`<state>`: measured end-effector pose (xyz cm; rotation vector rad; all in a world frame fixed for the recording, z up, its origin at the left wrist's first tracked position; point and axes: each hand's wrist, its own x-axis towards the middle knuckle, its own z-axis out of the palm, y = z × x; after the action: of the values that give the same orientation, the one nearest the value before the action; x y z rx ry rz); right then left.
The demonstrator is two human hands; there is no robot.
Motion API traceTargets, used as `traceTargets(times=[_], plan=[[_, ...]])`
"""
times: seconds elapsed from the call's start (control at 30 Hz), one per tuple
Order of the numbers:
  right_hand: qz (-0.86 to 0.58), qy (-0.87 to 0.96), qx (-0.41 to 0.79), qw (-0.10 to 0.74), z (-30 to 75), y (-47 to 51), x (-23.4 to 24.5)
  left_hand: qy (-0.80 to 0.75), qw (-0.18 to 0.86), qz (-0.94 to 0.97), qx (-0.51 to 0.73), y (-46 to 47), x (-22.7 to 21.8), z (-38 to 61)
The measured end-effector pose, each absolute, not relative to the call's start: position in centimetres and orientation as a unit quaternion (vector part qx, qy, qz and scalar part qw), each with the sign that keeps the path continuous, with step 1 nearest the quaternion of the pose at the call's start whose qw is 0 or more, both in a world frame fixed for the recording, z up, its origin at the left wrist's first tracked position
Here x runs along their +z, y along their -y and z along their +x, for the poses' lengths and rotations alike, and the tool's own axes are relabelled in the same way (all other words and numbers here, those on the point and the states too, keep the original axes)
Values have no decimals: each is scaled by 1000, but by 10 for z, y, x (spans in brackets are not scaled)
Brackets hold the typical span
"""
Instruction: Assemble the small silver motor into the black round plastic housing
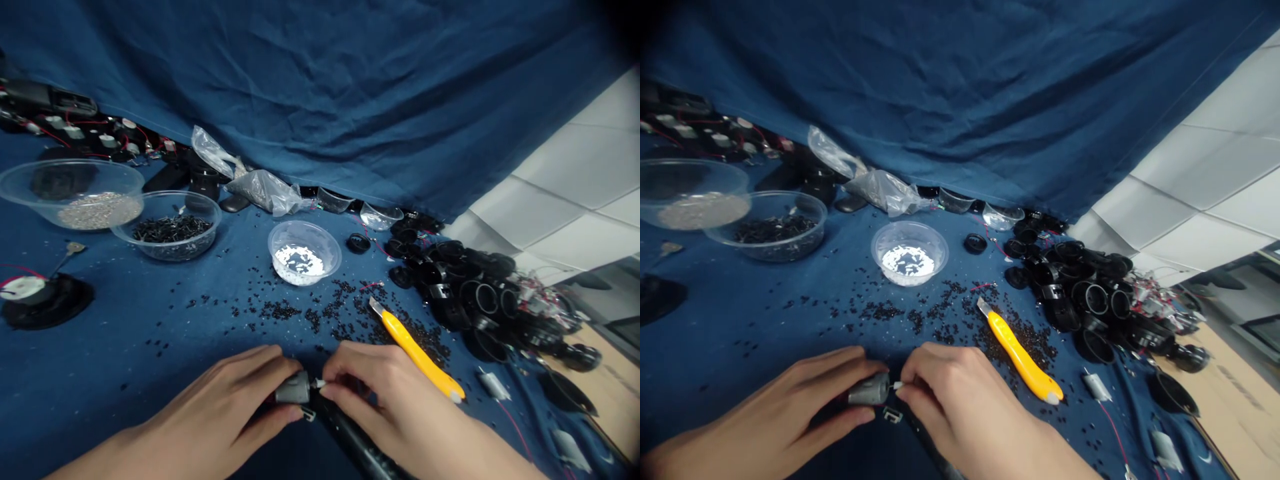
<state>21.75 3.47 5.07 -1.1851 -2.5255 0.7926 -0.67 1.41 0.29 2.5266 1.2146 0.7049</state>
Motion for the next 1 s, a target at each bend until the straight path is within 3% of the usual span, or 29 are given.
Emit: traceTargets(times=[0.13,0.27,0.37,0.5,0.8,1.0], plan=[[-381,899,205,74,216,-33,52,-428,92,870,226,-10,1,-7],[-285,958,13,6,211,-30,58,-427,34,879,209,-5,-10,-10],[-253,965,-64,-19,209,-29,60,-426,16,883,199,-5,-15,-11],[-259,964,-56,-36,211,-30,53,-422,14,880,217,-5,-13,-9],[-337,934,105,-52,215,-29,54,-418,13,880,226,-5,-9,-10],[-274,961,41,-18,215,-32,51,-395,-16,887,238,-6,-7,-6]])
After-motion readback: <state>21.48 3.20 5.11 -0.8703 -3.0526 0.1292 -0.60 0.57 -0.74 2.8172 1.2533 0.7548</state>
